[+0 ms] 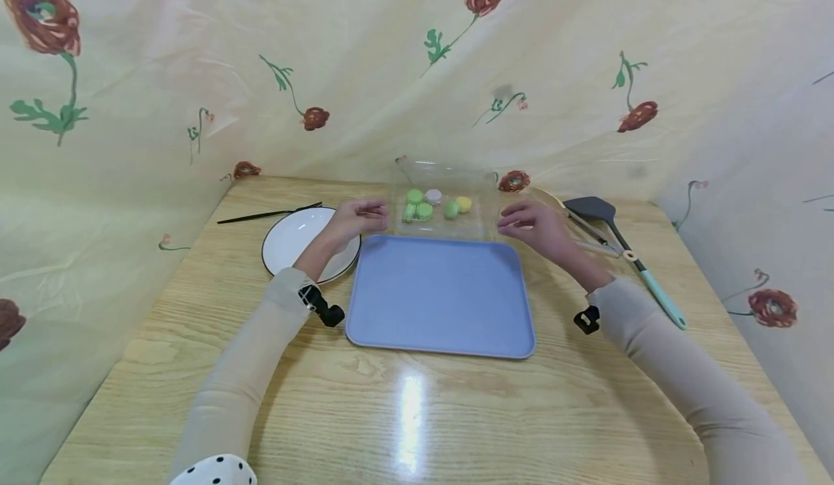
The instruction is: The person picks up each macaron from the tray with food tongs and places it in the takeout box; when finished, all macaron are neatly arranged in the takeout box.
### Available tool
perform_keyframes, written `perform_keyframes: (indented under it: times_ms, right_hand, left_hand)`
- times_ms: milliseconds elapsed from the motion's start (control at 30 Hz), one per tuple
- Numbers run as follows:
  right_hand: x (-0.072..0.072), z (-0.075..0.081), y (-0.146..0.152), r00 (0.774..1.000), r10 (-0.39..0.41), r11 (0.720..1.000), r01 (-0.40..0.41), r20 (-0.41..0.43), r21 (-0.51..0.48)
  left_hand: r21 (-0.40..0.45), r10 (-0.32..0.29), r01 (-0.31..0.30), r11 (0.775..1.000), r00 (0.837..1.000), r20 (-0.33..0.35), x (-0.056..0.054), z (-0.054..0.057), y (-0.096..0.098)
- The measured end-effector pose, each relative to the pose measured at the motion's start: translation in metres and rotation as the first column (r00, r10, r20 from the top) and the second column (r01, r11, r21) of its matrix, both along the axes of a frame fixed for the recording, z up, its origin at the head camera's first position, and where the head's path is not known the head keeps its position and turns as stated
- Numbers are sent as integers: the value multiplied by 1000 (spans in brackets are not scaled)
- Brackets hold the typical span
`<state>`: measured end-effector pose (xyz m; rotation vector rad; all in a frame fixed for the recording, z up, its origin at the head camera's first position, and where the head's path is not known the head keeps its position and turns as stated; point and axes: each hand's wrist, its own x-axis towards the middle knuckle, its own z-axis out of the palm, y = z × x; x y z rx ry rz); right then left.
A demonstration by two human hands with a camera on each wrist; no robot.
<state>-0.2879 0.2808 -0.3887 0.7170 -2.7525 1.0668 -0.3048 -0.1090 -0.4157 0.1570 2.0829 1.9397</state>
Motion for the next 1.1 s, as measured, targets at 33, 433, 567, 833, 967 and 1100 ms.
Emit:
perform_keyframes:
  times_ms: [33,433,567,833,967,1100]
  right_hand:
    - [0,-1,0,1000,0,1000,0,0,9]
    - [1,-5,0,1000,3,1000,-3,-29,20]
    - [1,-7,1,998,13,1000,-13,-56,12]
    - [0,-6,2,999,8,1000,-8,-31,9]
    - [-1,-6,2,1000,-7,1000,7,10,-11]
    - [-2,-6,2,998,-28,997,33,61,-69]
  left_hand:
    - [0,-1,1,1000,1000,-1,0,0,0]
    - [-15,-47,46,999,999,-27,1,0,-4]
    - [-27,-78,77,997,996,-41,2,2,-6]
    - [19,-25,26,999,1000,-10,2,4,-1]
    - [48,16,-16,999,1000,9,1,3,3]
    - [45,25,-26,999,1000,14,1,4,4]
